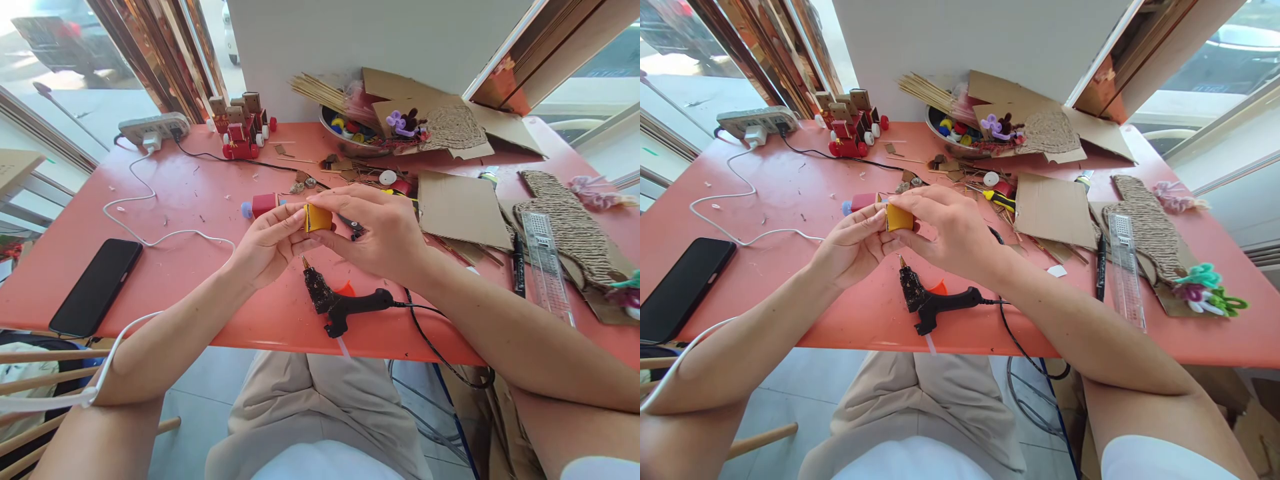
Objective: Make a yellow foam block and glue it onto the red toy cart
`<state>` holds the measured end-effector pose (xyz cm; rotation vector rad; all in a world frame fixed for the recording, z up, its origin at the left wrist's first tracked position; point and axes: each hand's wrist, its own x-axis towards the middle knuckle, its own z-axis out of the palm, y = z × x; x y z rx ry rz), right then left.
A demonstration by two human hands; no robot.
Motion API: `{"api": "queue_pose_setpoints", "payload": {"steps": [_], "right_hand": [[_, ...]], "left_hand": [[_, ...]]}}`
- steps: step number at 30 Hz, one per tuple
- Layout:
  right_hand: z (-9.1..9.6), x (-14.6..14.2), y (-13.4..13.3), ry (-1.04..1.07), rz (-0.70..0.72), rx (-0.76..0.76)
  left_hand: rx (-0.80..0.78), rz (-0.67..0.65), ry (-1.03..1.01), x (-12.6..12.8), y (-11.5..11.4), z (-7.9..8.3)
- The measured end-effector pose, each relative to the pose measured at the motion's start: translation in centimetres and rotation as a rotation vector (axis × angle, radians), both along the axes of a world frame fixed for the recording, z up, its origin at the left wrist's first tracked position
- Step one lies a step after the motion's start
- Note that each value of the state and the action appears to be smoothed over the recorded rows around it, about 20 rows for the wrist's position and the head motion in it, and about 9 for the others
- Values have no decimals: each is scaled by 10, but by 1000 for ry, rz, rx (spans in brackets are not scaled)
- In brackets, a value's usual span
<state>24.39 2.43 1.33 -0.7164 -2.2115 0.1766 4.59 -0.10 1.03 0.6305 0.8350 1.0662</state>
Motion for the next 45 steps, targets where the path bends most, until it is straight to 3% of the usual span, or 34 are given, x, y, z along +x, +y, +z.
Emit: {"api": "queue_pose_setpoints", "payload": {"steps": [7, 20, 28, 35, 45], "right_hand": [[0, 0, 1, -19, 19, 5], [-15, 7, 4, -189, -48, 268], [-15, 5, 2, -185, -40, 319], [-10, 1, 1, -63, -1, 189], [-4, 0, 0, 24, 50, 140]], "left_hand": [[6, 4, -6, 1, 0, -4], [-44, 42, -45, 1, 3, -2], [-53, 56, -63, 2, 2, 1], [-41, 53, -25, 3, 0, 2], [-51, 57, -35, 6, -3, 4]]}}
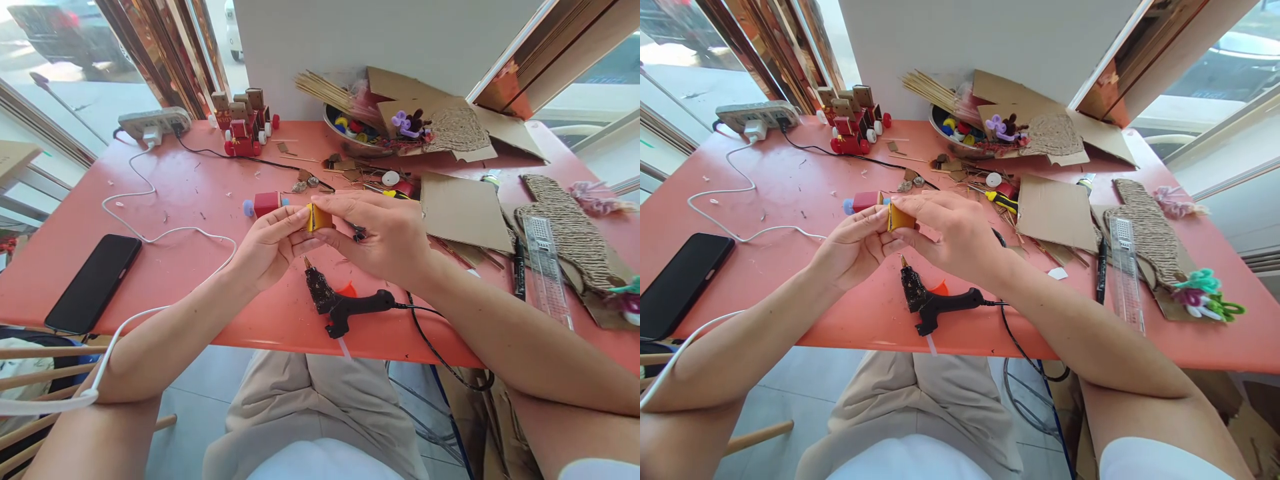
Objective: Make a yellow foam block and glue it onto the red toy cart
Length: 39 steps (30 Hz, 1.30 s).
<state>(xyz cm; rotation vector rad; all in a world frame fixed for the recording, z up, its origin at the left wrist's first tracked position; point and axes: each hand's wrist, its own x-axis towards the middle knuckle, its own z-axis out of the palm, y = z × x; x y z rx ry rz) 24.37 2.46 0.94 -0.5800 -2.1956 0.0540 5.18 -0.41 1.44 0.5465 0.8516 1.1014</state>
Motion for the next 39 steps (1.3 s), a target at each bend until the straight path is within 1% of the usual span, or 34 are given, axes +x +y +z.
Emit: {"api": "queue_pose_setpoints", "payload": {"steps": [5, 8, 12, 18, 22, 27, 31, 34, 39], "right_hand": [[2, 2, 1, -23, 12, -4], [2, 1, 0, -8, 20, 16], [2, 0, -1, -9, 2, 13], [1, 0, -2, -86, -75, -99], [-1, 0, -2, -66, -82, -105], [-4, -3, -1, -21, -69, -72], [-8, -3, 0, -29, -106, -83], [-11, -3, 0, -18, -107, -20], [-13, -3, 1, 30, -88, 121]], "left_hand": [[-49, 28, -21, 3, -2, 5], [-50, 26, -26, 3, -2, 5], [-49, 8, -31, 1, -1, 1], [-29, 0, -20, -2, 0, -4], [-39, 11, 2, -2, 1, -5], [-27, 29, 7, 0, 1, -6], [4, 45, 11, 1, 0, -7], [33, 58, 8, 2, -1, -7], [104, 14, 29, 2, -3, -3]]}}
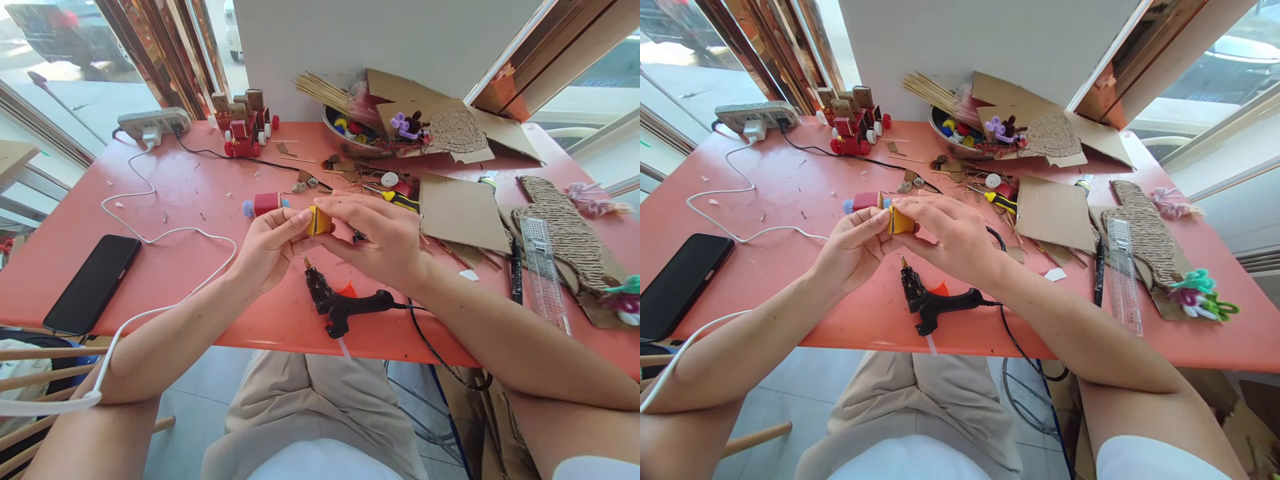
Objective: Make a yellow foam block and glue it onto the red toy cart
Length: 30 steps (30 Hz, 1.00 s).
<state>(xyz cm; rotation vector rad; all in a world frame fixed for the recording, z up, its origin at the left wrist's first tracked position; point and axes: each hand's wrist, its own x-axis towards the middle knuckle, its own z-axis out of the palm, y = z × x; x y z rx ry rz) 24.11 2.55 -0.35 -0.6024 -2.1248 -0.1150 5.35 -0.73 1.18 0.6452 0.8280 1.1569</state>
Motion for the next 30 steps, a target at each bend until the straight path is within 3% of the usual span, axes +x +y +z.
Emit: {"api": "queue_pose_setpoints", "payload": {"steps": [9, 12, 22, 30], "right_hand": [[5, 4, 5, -4, 114, 190], [4, 7, 8, -39, 121, 216], [5, 16, 13, -193, 110, 88], [4, 14, 13, -177, 108, 47]], "left_hand": [[217, -53, 54, -8, 4, 2], [224, -80, 93, -10, 6, 4], [192, -155, 87, -19, 11, -2], [180, -181, 178, -21, 12, 2]]}}
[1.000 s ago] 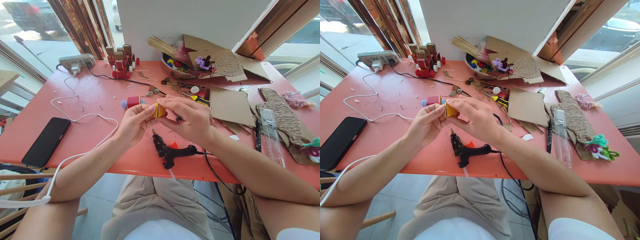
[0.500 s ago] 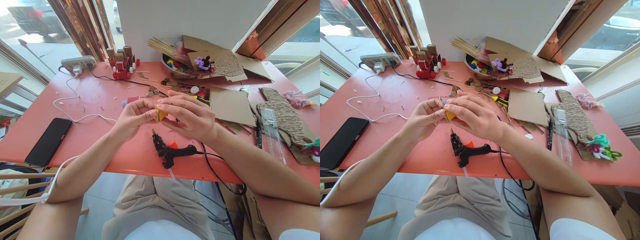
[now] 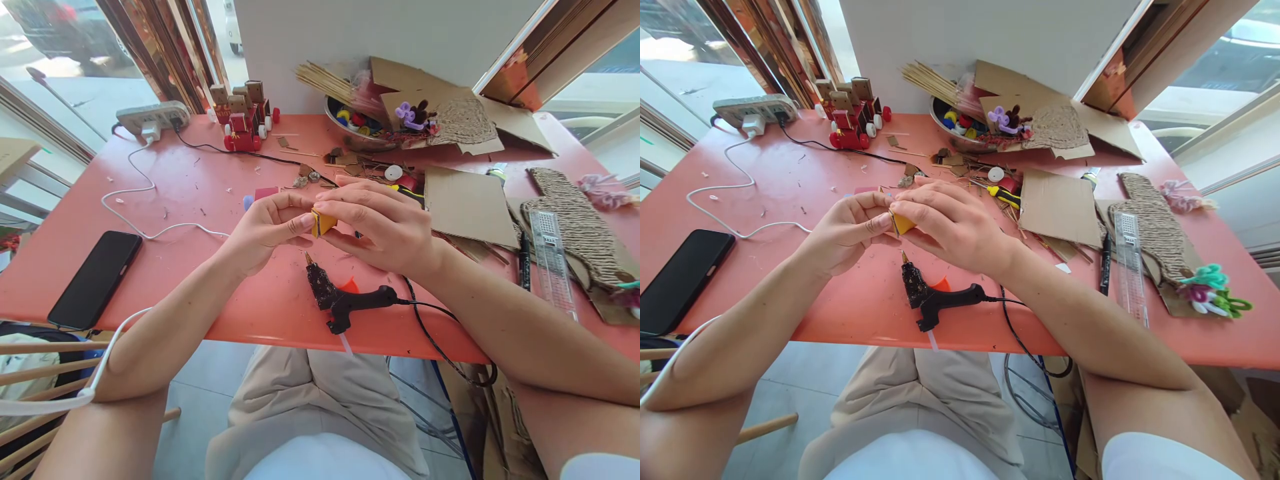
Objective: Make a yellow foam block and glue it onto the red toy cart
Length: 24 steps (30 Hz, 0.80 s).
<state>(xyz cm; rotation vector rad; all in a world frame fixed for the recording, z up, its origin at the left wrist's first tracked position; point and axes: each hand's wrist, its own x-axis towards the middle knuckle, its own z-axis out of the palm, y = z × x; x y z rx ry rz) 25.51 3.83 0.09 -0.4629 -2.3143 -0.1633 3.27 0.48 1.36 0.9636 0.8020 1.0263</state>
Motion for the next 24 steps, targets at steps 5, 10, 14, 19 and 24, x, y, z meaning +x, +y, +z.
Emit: {"api": "queue_pose_setpoints", "payload": {"steps": [5, 10, 14, 19, 24], "right_hand": [[1, -1, 0, 23, 20, -41], [3, 2, 2, -36, 29, -125], [4, 3, 4, -45, 54, -150], [7, 3, 4, -54, 97, -185], [15, 4, 3, -105, 90, -262]], "left_hand": [[-7, -91, 26, -4, 1, 4], [-33, -163, -48, -6, 4, 1], [-24, -172, -59, -7, 6, -5], [-52, -220, -69, -10, 9, -7], [-91, -269, -75, -16, 13, -8]]}}
